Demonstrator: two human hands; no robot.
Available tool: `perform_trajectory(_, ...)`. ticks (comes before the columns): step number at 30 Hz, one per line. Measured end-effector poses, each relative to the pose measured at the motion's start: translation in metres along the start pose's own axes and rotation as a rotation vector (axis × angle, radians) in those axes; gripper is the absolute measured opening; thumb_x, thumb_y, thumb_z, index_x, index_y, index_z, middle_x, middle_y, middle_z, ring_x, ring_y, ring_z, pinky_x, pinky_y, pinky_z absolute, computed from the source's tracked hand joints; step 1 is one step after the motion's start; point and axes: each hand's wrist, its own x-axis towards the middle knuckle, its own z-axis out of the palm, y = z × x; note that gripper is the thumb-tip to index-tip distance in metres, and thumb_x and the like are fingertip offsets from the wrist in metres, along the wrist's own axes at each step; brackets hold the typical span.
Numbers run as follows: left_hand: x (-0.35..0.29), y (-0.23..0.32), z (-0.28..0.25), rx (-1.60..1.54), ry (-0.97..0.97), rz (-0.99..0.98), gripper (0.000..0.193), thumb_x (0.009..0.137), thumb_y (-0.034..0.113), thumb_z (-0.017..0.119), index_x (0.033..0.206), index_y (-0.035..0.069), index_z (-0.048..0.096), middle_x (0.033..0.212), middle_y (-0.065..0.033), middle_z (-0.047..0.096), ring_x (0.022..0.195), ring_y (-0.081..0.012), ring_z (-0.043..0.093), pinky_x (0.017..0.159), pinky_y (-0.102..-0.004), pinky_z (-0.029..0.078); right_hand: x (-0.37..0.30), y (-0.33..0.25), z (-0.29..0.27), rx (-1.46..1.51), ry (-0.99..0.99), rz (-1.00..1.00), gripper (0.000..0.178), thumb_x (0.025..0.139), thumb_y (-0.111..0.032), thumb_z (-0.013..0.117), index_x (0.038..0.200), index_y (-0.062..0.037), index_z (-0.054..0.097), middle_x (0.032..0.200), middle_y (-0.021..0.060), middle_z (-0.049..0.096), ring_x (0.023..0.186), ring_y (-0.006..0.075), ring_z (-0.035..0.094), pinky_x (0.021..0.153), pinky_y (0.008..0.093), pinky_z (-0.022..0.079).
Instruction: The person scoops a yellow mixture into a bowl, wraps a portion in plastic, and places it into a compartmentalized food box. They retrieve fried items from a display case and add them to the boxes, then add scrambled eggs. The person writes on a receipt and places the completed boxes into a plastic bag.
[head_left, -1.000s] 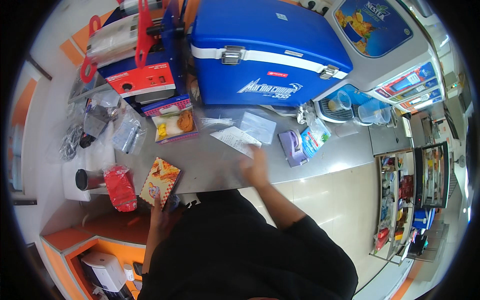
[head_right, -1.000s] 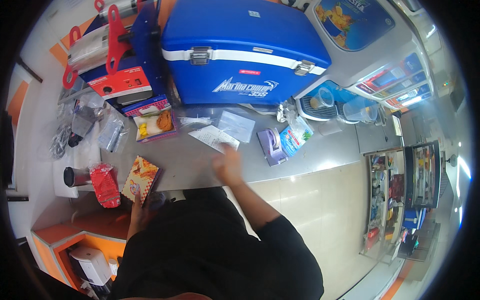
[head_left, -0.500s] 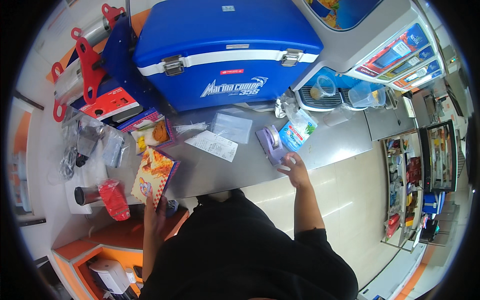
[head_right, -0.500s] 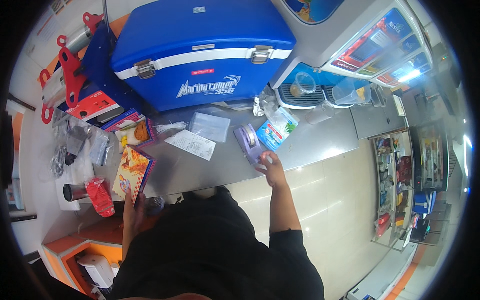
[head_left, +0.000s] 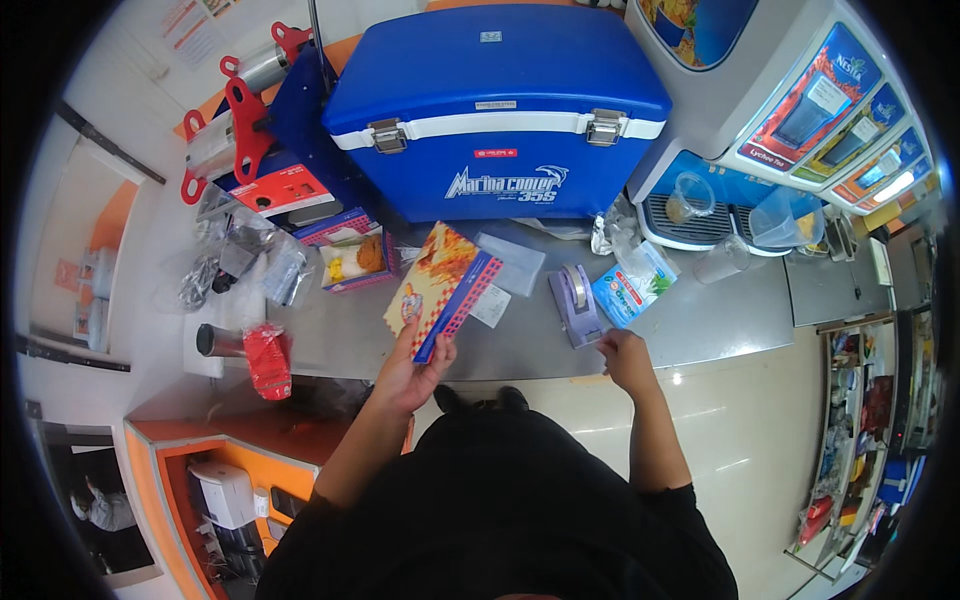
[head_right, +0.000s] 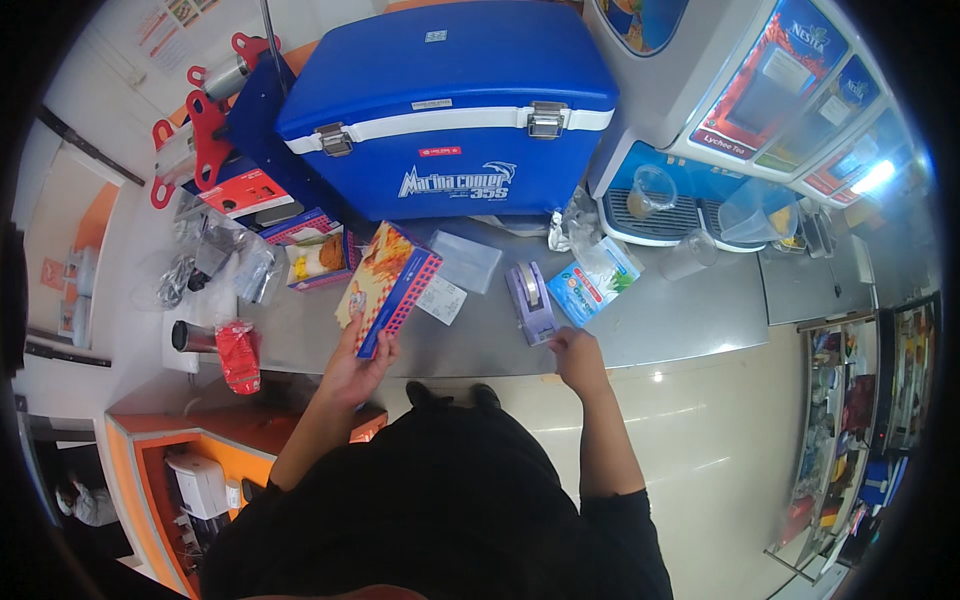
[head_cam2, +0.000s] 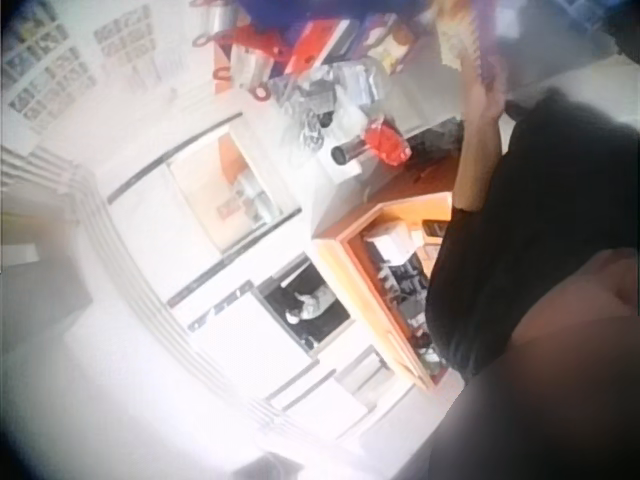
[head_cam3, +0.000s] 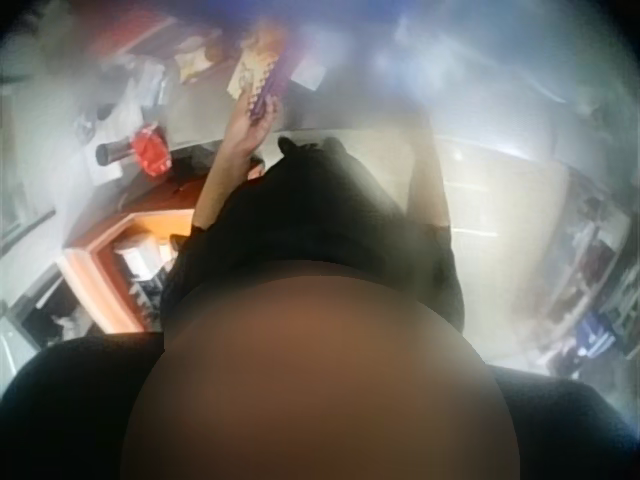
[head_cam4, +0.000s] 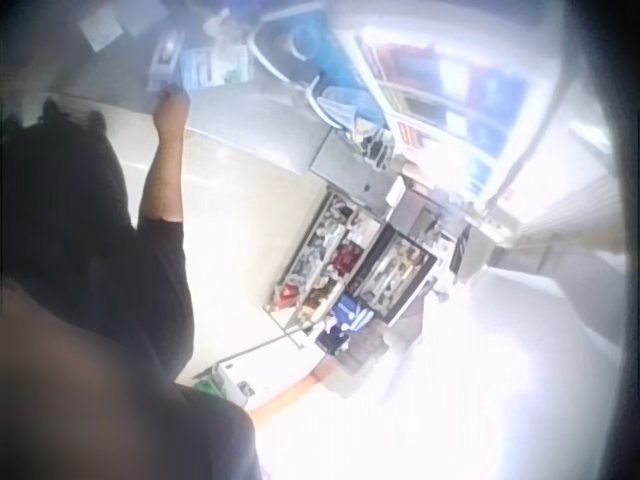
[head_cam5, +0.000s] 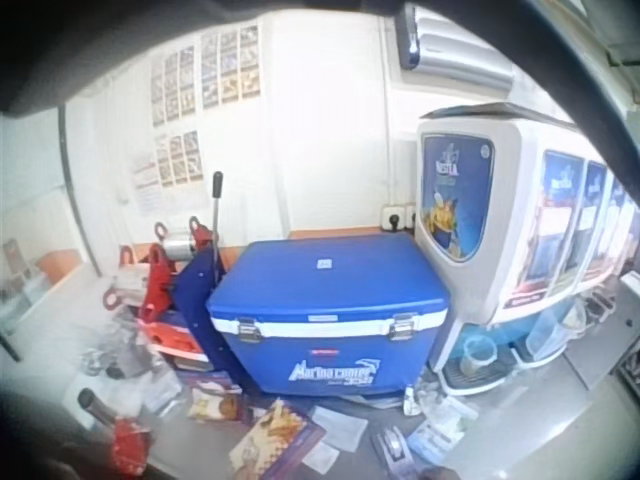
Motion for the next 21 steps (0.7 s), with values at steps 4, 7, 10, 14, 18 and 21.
perform_trajectory(4,0.003,-0.023,0.022,-0.065,-0.011,-0.101,0.047,0.099,0.03,0.068,0.131,0.0,0.052,0.116,-0.0171,0.053,0.104,-0.0244,0.053,0.081,-0.0219,0.061,-0.012,-0.099,0.0,0.652,-0.194,-0.204,0.025,0.096,-0.001,0.065,0.121,-0.001,0.062,0.09,0.0078,0.063,0.072,0.0136,0.064,0.062,0.0286,0.054)
perform_trajectory(7,0.005,-0.037,0.032,-0.046,-0.033,-0.097,0.05,0.099,0.031,0.067,0.132,-0.002,0.051,0.115,-0.0178,0.052,0.104,-0.0234,0.053,0.081,-0.0219,0.061,-0.002,-0.14,0.019,0.955,-0.193,-0.38,0.033,0.099,-0.001,0.061,0.128,-0.0015,0.047,0.091,0.0073,0.06,0.075,0.0132,0.062,0.063,0.029,0.056)
perform_trajectory(10,0.003,-0.045,0.04,-0.064,-0.04,-0.106,0.045,0.1,0.028,0.066,0.129,-0.002,0.051,0.113,-0.0171,0.055,0.102,-0.0246,0.055,0.082,-0.0233,0.063,0.011,-0.151,0.039,1.096,-0.152,-0.461,0.035,0.1,-0.001,0.059,0.127,-0.0047,0.038,0.093,0.0081,0.06,0.077,0.0145,0.062,0.066,0.0305,0.056)
perform_trajectory(14,0.001,-0.052,0.048,-0.058,-0.068,-0.067,0.044,0.101,0.028,0.065,0.129,-0.003,0.051,0.113,-0.0168,0.056,0.101,-0.0238,0.055,0.083,-0.0229,0.063,0.02,-0.145,0.056,1.137,-0.082,-0.497,0.032,0.101,-0.001,0.058,0.124,-0.0055,0.038,0.095,0.0087,0.061,0.079,0.0152,0.063,0.071,0.0313,0.055)
perform_trajectory(18,-0.001,-0.055,0.053,-0.067,-0.079,-0.06,0.043,0.101,0.028,0.064,0.129,-0.003,0.051,0.113,-0.0166,0.056,0.101,-0.0235,0.056,0.083,-0.0224,0.062,0.025,-0.14,0.063,1.104,-0.064,-0.49,0.032,0.101,-0.001,0.059,0.124,-0.0054,0.038,0.097,0.0085,0.062,0.082,0.0148,0.063,0.074,0.0309,0.055)
perform_trajectory(21,-0.002,-0.056,0.054,-0.092,-0.078,-0.065,0.043,0.102,0.028,0.064,0.129,-0.003,0.051,0.113,-0.0166,0.056,0.102,-0.0235,0.056,0.083,-0.0225,0.062,0.028,-0.139,0.066,1.106,-0.073,-0.468,0.033,0.1,-0.001,0.061,0.124,-0.0055,0.038,0.097,0.0078,0.062,0.083,0.0144,0.063,0.076,0.0306,0.054)
